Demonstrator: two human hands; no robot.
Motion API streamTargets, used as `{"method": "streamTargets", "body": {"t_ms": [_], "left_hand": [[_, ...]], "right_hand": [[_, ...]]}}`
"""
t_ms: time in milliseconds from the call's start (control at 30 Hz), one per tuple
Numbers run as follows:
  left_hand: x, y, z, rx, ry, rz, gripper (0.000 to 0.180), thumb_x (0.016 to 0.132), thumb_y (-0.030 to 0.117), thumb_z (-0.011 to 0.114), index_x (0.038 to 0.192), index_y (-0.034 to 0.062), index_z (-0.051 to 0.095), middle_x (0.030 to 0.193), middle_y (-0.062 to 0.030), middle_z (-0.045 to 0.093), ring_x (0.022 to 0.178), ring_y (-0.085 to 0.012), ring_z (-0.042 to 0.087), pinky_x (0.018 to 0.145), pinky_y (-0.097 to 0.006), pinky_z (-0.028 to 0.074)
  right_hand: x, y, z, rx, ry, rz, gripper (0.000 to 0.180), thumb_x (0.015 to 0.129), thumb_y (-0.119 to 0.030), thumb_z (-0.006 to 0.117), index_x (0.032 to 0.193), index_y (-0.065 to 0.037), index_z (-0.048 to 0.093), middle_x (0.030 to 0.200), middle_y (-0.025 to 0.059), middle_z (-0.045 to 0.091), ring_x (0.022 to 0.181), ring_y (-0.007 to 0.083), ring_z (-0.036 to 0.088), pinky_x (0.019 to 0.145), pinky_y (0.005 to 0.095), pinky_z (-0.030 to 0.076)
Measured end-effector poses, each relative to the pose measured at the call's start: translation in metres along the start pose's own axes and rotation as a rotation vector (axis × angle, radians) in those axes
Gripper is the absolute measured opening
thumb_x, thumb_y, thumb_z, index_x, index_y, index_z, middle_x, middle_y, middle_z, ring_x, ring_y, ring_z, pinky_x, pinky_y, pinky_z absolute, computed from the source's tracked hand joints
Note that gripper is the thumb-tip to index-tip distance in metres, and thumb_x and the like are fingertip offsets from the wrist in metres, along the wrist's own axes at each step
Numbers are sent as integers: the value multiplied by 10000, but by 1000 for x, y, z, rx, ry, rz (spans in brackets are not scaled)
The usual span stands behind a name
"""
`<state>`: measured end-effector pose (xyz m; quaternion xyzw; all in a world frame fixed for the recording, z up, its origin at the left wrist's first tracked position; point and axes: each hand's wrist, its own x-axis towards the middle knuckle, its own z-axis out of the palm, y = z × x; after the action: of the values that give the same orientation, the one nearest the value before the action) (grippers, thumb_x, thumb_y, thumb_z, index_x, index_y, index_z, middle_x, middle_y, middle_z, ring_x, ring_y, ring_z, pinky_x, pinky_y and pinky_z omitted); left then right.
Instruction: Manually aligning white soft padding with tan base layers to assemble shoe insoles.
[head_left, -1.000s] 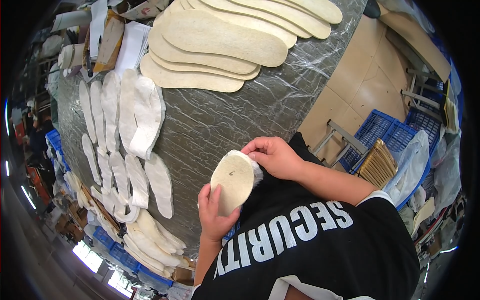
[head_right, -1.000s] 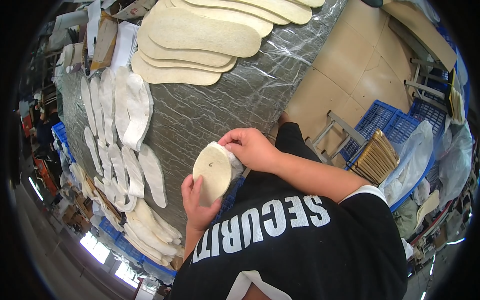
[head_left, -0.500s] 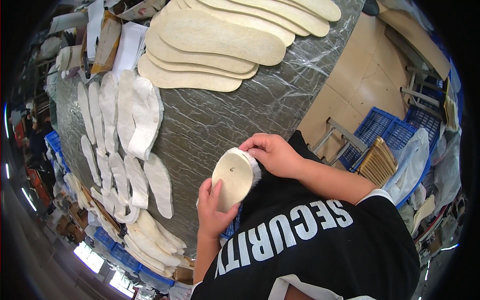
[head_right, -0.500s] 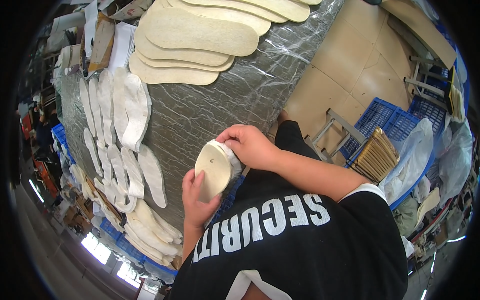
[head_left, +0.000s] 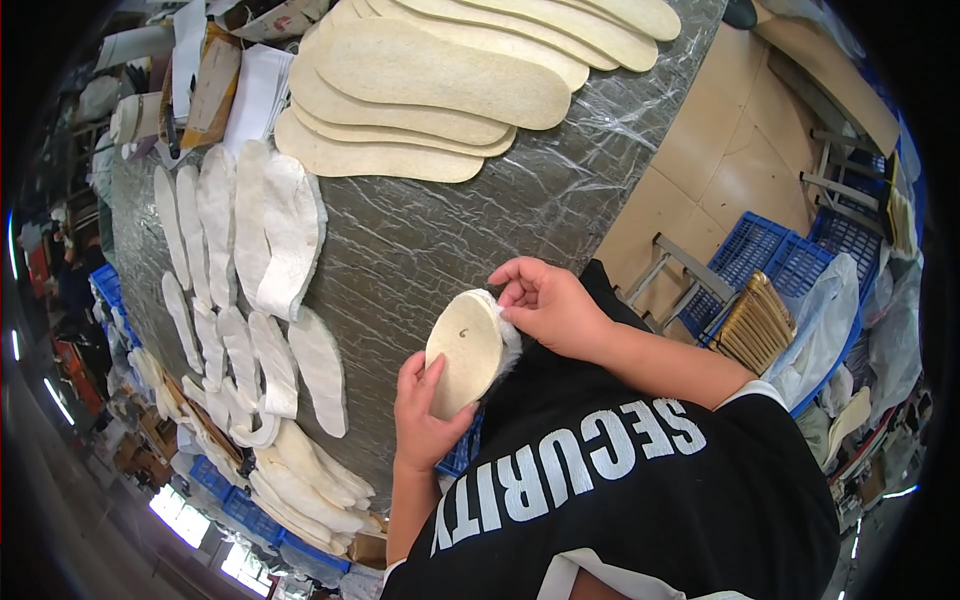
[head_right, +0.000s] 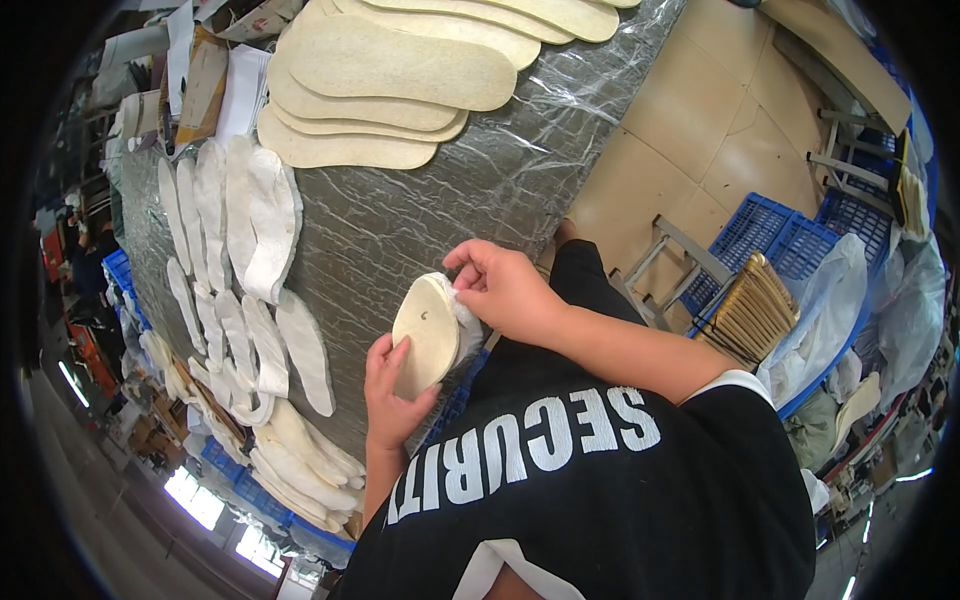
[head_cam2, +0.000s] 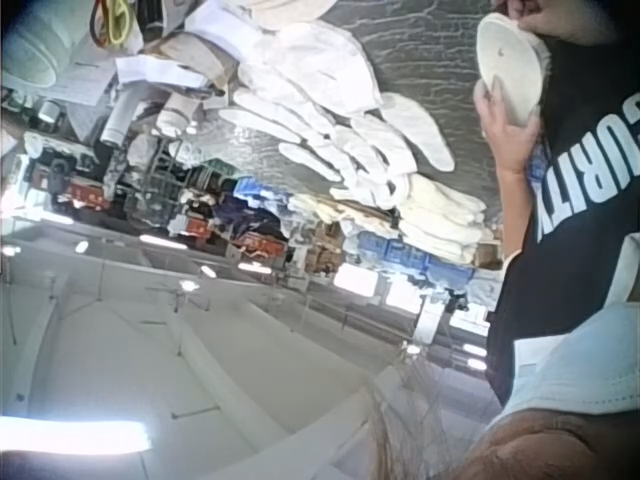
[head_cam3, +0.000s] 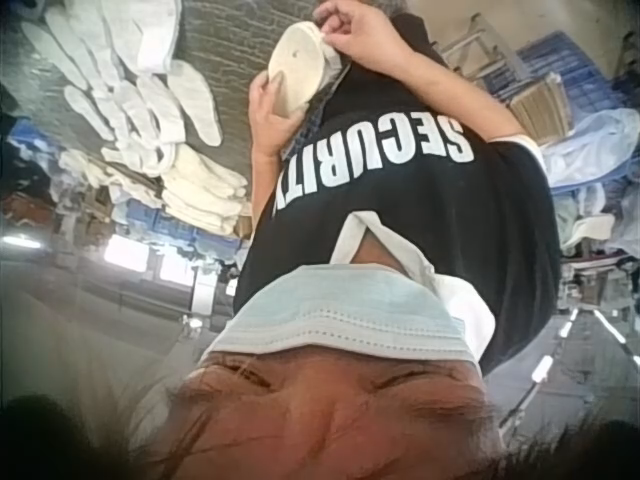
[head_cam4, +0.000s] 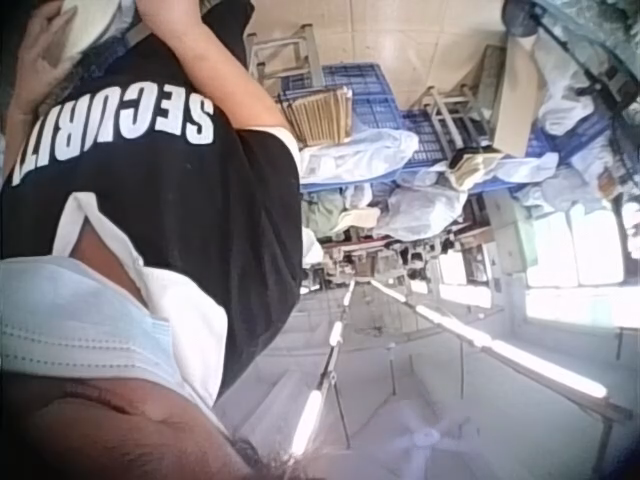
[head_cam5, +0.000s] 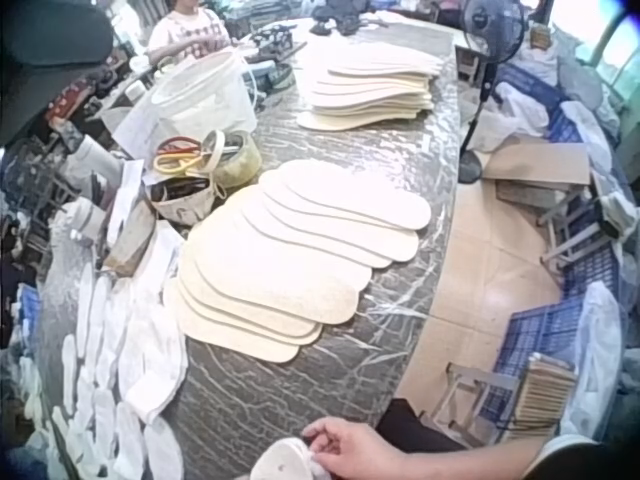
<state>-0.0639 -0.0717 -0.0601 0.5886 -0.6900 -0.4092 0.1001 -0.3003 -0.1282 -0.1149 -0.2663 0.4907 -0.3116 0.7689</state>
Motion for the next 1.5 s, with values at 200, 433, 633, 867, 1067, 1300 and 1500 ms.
{"method": "streamTargets", "body": {"t_ms": [200,433,633,867,1067,1300,1500], "left_hand": [[3,-1,0,-76,-9,-20,715,553,81,759,1236,25,554,1258,-178,462,1132,-313,502,973,-379,404],[-2,-8,-2,-159,14,-8,677,583,68,754,1230,21,559,1266,-179,456,1137,-313,500,965,-382,411],[-2,-8,-1,-206,59,11,664,586,87,760,1221,21,578,1276,-179,444,1137,-306,497,973,-387,407],[-7,-9,4,-58,76,90,674,571,119,770,1212,25,584,1283,-183,426,1152,-323,489,994,-405,384],[-5,-7,6,-12,95,102,687,551,92,797,1206,45,593,1278,-198,437,1113,-338,514,957,-401,431],[-4,-3,6,-17,81,95,691,560,98,798,1216,48,587,1279,-195,436,1118,-337,508,960,-402,427],[-3,-3,6,-5,66,80,697,556,107,812,1214,48,591,1279,-187,443,1113,-326,511,947,-391,432]], "right_hand": [[4,7,1,67,-5,-74,293,842,99,535,1121,9,514,855,24,566,775,70,556,693,214,466],[6,8,0,65,-21,-71,273,857,89,524,1118,10,533,844,15,556,763,64,542,698,214,461],[5,0,0,89,-90,14,234,885,87,487,1092,33,582,966,46,627,892,86,591,828,234,487],[4,-1,-1,64,-37,45,181,888,66,507,1030,38,616,924,64,662,843,96,617,773,240,500],[5,4,-4,25,-58,28,156,880,64,520,981,25,632,917,56,666,846,92,619,773,237,496],[5,8,-3,33,-13,6,155,873,34,545,985,36,651,864,71,682,786,86,617,701,234,499],[5,7,-3,46,-17,13,153,875,35,544,985,37,651,867,68,681,788,86,618,704,235,499]]}}
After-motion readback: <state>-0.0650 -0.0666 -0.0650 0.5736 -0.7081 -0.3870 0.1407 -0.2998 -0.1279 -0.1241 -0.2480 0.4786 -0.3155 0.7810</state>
